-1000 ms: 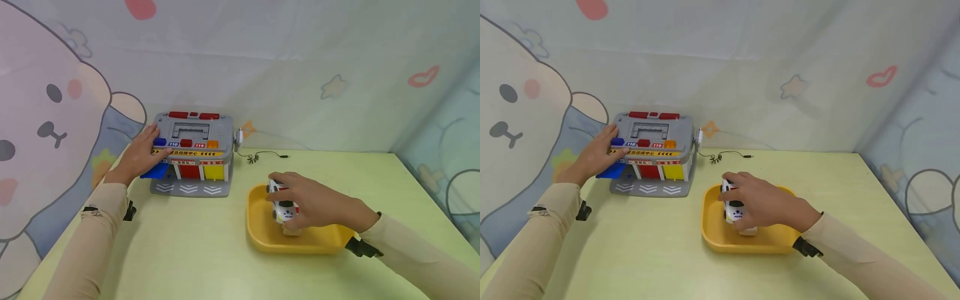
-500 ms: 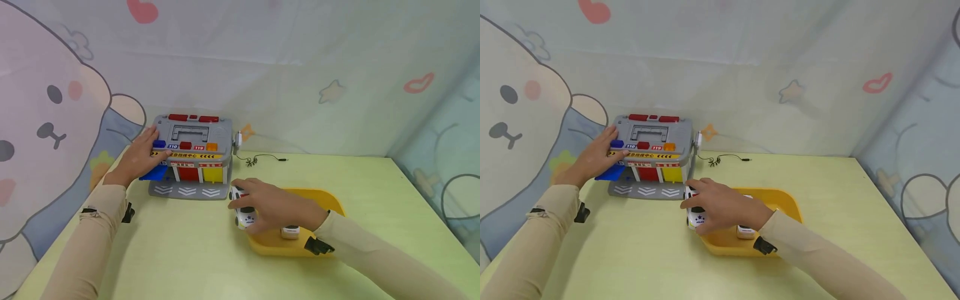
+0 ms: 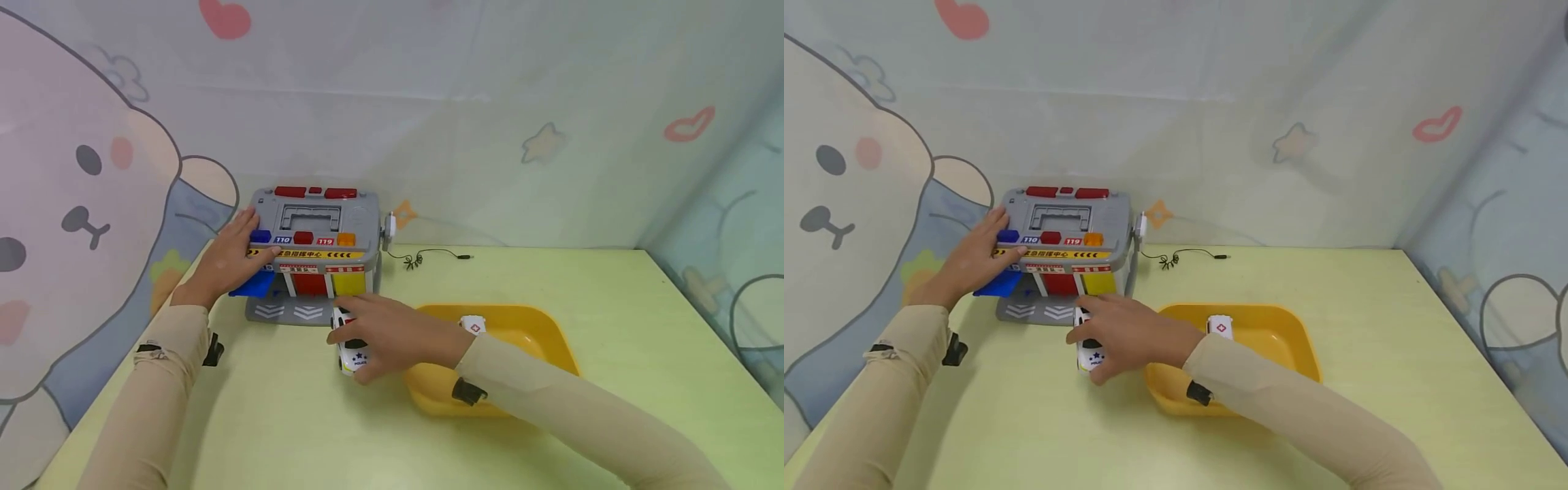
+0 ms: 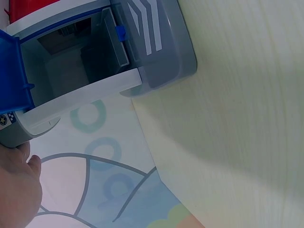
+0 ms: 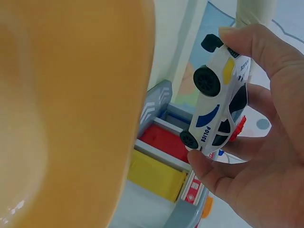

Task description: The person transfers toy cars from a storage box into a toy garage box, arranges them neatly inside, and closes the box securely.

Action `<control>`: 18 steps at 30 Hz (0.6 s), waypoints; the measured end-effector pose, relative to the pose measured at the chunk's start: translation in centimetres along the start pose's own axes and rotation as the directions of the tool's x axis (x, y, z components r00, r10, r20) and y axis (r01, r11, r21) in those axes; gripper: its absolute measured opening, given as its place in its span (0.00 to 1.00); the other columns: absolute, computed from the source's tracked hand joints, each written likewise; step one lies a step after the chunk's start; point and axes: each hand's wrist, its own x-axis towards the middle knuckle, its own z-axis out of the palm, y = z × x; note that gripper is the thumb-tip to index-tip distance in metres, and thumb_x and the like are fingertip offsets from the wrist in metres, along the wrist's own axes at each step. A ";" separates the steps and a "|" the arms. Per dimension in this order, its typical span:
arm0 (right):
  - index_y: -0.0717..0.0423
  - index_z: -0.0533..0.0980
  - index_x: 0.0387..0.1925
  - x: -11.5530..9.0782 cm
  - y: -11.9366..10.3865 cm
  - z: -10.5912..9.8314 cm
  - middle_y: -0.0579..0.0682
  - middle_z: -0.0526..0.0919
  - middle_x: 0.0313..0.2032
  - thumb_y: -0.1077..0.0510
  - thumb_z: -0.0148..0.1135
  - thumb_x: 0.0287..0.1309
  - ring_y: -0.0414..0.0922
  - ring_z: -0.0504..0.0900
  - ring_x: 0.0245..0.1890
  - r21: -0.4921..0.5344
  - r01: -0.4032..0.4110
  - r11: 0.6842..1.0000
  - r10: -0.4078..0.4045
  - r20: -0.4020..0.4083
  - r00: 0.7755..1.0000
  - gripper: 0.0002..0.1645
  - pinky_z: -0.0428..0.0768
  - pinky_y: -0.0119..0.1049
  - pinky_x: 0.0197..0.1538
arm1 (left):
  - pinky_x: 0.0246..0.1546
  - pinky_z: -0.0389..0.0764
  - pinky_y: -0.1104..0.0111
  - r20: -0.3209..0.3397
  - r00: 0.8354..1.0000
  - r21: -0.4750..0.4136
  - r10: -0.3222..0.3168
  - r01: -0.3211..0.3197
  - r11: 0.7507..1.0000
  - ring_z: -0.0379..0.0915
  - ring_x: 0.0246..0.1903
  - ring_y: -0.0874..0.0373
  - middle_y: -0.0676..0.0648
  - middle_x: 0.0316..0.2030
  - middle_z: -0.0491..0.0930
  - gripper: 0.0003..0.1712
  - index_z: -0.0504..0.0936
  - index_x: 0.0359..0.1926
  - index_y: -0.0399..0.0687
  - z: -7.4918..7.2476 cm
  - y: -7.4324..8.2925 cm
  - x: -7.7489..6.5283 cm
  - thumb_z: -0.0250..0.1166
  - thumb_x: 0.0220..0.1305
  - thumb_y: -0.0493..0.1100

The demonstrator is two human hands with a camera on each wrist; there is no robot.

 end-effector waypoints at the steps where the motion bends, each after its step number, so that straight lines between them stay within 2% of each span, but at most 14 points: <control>1: 0.33 0.77 0.63 0.4 -0.1 0.0 0.54 0.60 0.76 0.41 0.66 0.55 0.54 0.62 0.73 -0.013 0.001 1.000 -0.001 0.000 1.000 0.31 0.67 0.47 0.73 | 0.73 0.46 0.35 -0.003 1.000 0.001 0.001 -0.001 1.000 0.34 0.79 0.37 0.38 0.80 0.39 0.53 0.43 0.79 0.40 0.0 0.0 0.0 0.52 0.68 0.67; 8: 0.31 0.76 0.63 2.3 -0.5 0.4 0.54 0.60 0.76 0.40 0.65 0.57 0.55 0.62 0.72 -0.075 0.011 0.997 -0.012 -0.015 1.000 0.30 0.65 0.47 0.74 | 0.73 0.47 0.35 -0.005 1.000 0.006 -0.003 0.003 1.000 0.34 0.79 0.36 0.37 0.80 0.40 0.53 0.43 0.79 0.40 0.4 -0.1 0.1 0.52 0.68 0.67; 14: 0.32 0.77 0.62 4.0 -0.7 1.0 0.54 0.62 0.74 0.39 0.64 0.58 0.52 0.66 0.68 -0.108 0.031 0.994 -0.036 -0.042 0.998 0.29 0.68 0.42 0.70 | 0.73 0.47 0.35 -0.006 1.000 0.005 -0.005 0.005 1.000 0.34 0.79 0.36 0.38 0.80 0.39 0.53 0.43 0.79 0.41 0.3 -0.1 0.1 0.51 0.69 0.67; 18: 0.31 0.76 0.63 5.3 -1.2 1.1 0.52 0.60 0.75 0.38 0.64 0.59 0.51 0.65 0.68 -0.102 0.036 0.994 -0.038 -0.023 0.999 0.30 0.68 0.41 0.70 | 0.73 0.46 0.35 -0.004 1.000 -0.002 -0.010 0.010 1.000 0.33 0.79 0.37 0.39 0.80 0.39 0.52 0.43 0.79 0.41 0.2 0.0 0.1 0.53 0.69 0.66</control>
